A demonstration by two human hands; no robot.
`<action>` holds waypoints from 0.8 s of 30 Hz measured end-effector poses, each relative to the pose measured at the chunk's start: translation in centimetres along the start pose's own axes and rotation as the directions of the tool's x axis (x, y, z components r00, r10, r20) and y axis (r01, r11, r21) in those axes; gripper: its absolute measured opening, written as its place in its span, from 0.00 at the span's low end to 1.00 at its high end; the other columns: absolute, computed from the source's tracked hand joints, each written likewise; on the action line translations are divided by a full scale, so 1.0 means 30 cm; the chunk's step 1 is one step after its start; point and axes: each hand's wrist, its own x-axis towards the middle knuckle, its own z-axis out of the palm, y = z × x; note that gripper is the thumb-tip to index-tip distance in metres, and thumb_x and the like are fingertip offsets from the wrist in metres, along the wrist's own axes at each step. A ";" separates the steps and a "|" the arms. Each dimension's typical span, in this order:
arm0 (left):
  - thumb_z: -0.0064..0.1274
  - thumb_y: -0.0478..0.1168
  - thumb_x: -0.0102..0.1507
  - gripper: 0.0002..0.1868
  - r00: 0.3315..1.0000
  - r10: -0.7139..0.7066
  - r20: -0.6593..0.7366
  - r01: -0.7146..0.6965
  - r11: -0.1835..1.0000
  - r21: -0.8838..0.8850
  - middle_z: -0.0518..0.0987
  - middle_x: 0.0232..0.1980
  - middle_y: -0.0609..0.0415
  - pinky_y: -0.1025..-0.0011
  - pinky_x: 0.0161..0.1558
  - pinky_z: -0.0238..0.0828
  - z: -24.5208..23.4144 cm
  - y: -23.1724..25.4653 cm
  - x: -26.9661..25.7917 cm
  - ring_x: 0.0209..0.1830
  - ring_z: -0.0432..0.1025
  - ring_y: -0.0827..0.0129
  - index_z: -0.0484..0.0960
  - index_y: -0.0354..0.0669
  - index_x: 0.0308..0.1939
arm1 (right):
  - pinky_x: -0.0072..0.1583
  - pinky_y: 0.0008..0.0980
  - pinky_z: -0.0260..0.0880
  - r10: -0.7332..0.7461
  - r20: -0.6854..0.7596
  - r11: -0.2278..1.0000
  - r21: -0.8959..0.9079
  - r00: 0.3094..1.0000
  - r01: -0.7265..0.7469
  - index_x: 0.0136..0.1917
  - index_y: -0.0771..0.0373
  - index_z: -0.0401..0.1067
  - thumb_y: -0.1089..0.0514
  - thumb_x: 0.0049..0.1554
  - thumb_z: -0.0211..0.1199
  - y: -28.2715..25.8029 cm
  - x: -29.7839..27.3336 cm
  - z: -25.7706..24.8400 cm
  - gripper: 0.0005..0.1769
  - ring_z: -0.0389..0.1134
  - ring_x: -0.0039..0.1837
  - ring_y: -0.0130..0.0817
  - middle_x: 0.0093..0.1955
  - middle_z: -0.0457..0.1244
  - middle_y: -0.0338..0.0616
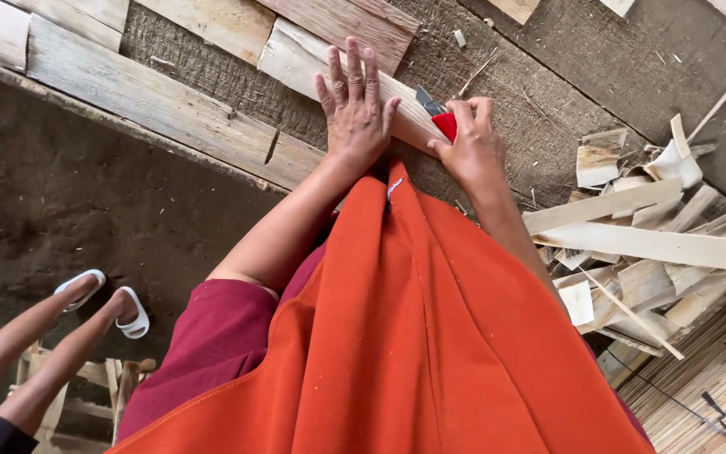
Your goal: Cutting thin strips of wood or bark with a utility knife and arranging them on a wooden surface.
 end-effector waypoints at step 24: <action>0.48 0.51 0.75 0.39 0.870 0.468 0.155 -0.411 0.863 -0.294 0.29 0.85 0.46 0.32 0.79 0.32 -0.107 0.136 -0.285 0.83 0.21 0.40 0.48 0.47 0.85 | 0.60 0.54 0.65 0.451 -0.496 0.882 0.376 0.742 -0.285 0.65 0.62 0.64 0.60 0.57 0.74 0.402 -0.276 0.212 0.27 0.65 0.60 0.57 0.60 0.59 0.58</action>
